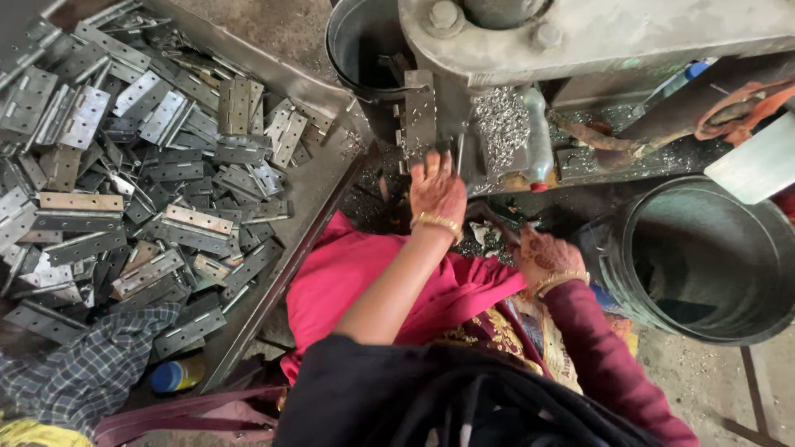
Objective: The person operates a press machine to process metal hinges. They pick up metal plates one by one from a bin, place them into the machine's workspace, and use a manual lever to cycle the press.
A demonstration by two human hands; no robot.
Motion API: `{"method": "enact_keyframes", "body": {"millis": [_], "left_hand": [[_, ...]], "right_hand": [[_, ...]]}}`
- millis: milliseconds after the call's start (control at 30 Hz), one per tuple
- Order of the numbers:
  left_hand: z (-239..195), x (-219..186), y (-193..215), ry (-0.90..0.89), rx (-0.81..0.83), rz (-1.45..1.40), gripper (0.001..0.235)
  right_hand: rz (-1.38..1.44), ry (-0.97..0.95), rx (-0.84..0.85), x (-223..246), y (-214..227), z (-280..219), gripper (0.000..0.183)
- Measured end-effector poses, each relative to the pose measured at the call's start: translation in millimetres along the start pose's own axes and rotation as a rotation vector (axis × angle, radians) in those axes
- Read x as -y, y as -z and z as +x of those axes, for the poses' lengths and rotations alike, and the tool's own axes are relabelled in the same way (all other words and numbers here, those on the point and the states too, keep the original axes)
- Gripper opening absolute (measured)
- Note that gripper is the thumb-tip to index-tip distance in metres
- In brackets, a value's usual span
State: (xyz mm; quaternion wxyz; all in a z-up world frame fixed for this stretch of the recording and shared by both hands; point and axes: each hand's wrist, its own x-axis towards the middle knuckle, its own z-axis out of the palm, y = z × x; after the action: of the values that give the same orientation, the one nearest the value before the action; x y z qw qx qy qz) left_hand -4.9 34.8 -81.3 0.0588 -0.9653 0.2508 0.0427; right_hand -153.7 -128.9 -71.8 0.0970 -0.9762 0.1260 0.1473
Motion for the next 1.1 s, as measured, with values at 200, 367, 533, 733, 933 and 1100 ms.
{"method": "enact_keyframes", "body": {"millis": [200,367,533,733,933,1100], "left_hand": [[40,-17,-2,0.2,-0.211,-0.31,0.033],[10,-5,-15,0.078,-0.211,-0.017,0.036],[17,-4,-3,0.052,-0.168,-0.059,0.037],[10,5,0,0.09,-0.264,-0.115,0.039],[42,-1,-4,0.071,-0.136,-0.057,0.038],[37,0,-19,0.108,-0.415,-0.173,0.046]], "right_hand": [[0.193,-0.058,-0.03,-22,-70,-5,0.044],[0.34,0.093,-0.121,-53,-143,-7,0.046],[0.235,0.083,-0.084,-65,-124,24,0.042],[0.333,0.027,-0.028,-61,-170,32,0.047],[0.217,-0.007,-0.034,-61,-117,22,0.038],[0.306,0.026,-0.119,-66,-171,32,0.038]]}}
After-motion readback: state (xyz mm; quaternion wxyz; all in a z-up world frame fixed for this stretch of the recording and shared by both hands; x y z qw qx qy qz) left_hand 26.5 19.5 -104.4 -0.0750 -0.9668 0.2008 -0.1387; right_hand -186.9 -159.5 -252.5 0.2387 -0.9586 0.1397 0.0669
